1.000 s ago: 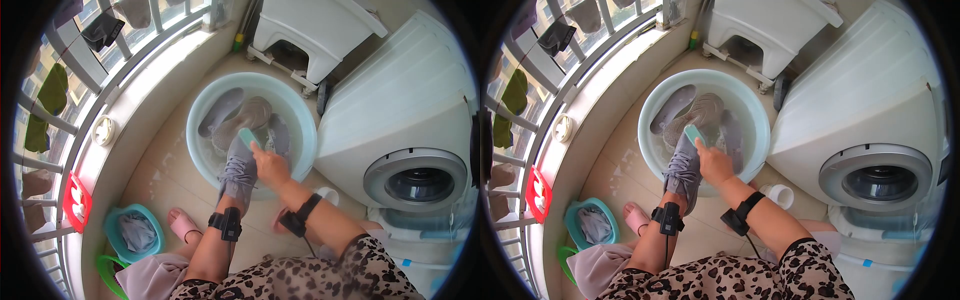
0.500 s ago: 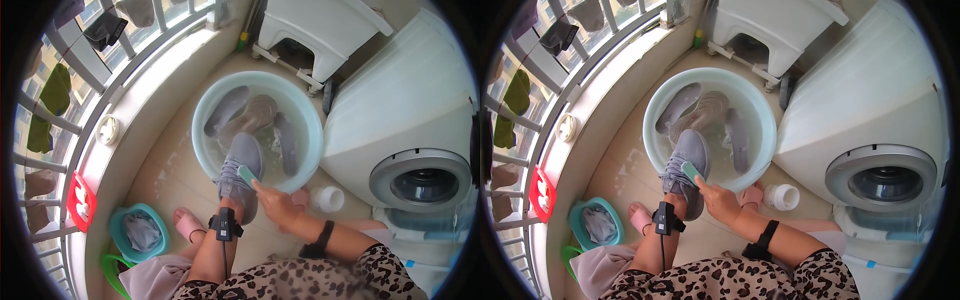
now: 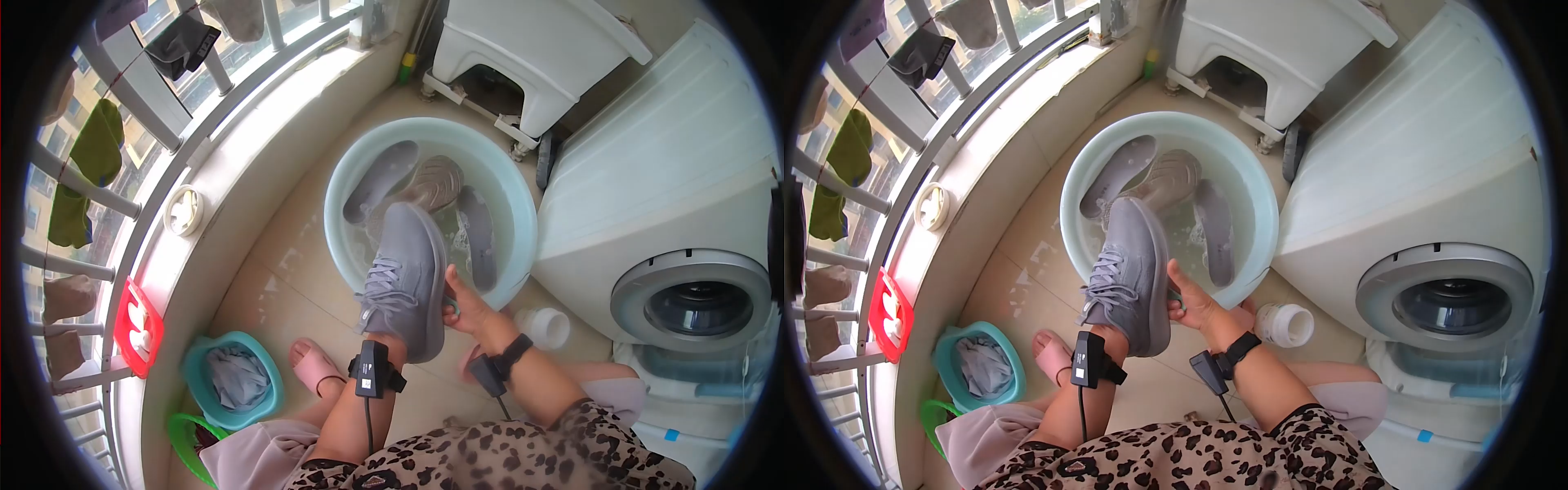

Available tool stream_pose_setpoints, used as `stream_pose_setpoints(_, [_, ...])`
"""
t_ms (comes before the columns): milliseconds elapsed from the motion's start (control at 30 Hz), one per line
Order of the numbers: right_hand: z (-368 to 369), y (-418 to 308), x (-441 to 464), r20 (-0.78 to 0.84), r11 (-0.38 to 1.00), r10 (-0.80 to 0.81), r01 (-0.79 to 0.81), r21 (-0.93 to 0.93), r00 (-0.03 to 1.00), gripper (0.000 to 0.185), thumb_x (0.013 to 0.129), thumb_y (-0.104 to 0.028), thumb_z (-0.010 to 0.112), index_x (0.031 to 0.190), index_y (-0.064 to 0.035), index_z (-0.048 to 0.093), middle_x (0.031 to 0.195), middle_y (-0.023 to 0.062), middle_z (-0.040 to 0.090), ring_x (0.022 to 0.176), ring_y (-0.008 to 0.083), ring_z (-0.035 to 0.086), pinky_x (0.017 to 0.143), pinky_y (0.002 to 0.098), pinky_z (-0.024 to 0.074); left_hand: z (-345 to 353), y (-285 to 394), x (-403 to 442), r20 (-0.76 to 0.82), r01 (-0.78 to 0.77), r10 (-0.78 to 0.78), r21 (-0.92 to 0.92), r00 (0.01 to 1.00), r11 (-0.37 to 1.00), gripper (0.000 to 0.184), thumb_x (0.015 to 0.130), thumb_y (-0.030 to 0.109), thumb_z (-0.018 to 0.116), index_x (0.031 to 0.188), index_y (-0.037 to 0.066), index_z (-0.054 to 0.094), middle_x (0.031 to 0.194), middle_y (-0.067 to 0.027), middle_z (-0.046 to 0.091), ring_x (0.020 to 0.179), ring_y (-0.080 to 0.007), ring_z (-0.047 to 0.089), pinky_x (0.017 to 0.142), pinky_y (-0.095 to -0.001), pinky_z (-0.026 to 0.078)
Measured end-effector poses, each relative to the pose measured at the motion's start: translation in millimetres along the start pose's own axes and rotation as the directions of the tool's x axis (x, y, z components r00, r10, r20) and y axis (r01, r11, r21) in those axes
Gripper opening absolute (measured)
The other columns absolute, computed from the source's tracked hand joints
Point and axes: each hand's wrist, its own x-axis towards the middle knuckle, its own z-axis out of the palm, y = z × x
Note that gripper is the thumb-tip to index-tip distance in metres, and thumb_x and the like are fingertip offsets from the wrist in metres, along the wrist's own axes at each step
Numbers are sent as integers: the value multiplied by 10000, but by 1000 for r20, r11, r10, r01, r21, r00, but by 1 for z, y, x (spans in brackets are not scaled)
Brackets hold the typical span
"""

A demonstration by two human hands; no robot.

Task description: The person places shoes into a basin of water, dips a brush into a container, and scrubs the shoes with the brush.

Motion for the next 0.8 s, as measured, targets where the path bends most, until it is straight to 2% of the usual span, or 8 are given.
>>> stream_pose_setpoints(267, [2, -1, -3, -32, 998, 62, -62, -13, 998, 686, 748, -754, 518, 1088, -160, 551, 829, -51, 515, 460, 26, 272, 363, 149, 175, 32, 35, 16, 184, 401, -377, -113, 908, 909, 351, 974, 280, 406, 1190, 14, 479, 1100, -157, 575, 799, -342, 628, 692, -459, 562])
stream_pose_setpoints(367, [4, 3, -1, -75, 989, 73, -82, -125, 995, 665, 780, -730, 504, 1091, -144, 548, 860, -25, 538, 443, 34, 259, 359, 164, 174, 30, 36, 10, 162, 313, -280, -241, 946, 919, 377, 971, 319, 403, 1176, 9, 469, 1043, -177, 586, 662, -389, 624, 556, -534, 558])
stream_pose_setpoints(400, [6, 1, -2, -112, 977, 67, -88, -196, 991, 655, 795, -717, 498, 1090, -135, 548, 876, -14, 550, 438, 37, 255, 359, 170, 176, 27, 37, 6, 146, 389, -362, -276, 921, 879, 409, 977, 372, 381, 1197, 39, 473, 999, -164, 594, 837, -393, 634, 641, -481, 566])
stream_pose_setpoints(533, [11, 1, -17, -301, 946, -146, 44, -322, 942, 548, 914, -480, 507, 1253, -49, 495, 879, 55, 611, 469, 58, 350, 387, 224, 287, -7, 13, 26, 53, -39, 43, -78, 998, 996, 365, 980, 368, 395, 1147, 63, 506, 973, -132, 593, 817, -339, 631, 645, -430, 550])
stream_pose_setpoints(633, [7, 3, -43, -70, 394, -713, 316, -863, 698, 305, 909, -282, 535, 1128, -76, 587, 795, 59, 618, 555, 150, 508, 484, 288, 410, -26, 2, 38, 124, 78, -50, -237, 991, 968, 348, 978, 362, 407, 1133, 69, 514, 968, -119, 594, 818, -313, 626, 648, -403, 543])
stream_pose_setpoints(733, [50, 4, -87, 484, -365, -577, 323, -873, 658, 295, 871, -117, 522, 1152, -71, 601, 784, 140, 621, 655, 292, 604, 607, 373, 482, -32, -18, 47, 201, 247, -161, -545, 966, 801, 331, 977, 356, 420, 1118, 76, 522, 964, -105, 594, 819, -287, 622, 652, -375, 535])
stream_pose_setpoints(767, [53, -1, -75, 422, -386, -572, 224, -895, 703, 292, 863, -99, 519, 1138, -72, 611, 781, 154, 619, 680, 317, 606, 619, 393, 483, -30, -25, 48, 200, 235, -144, -568, 969, 788, 325, 976, 355, 424, 1113, 78, 525, 963, -101, 594, 819, -279, 621, 653, -366, 533])
stream_pose_setpoints(800, [55, -12, -52, 355, -404, -572, 122, -907, 740, 290, 855, -82, 515, 1124, -72, 621, 779, 168, 616, 704, 342, 608, 631, 414, 485, -26, -30, 51, 210, -130, 131, -15, 969, 991, 293, 963, 310, 463, 1121, 72, 527, 944, -83, 595, 809, -245, 601, 666, -340, 519])
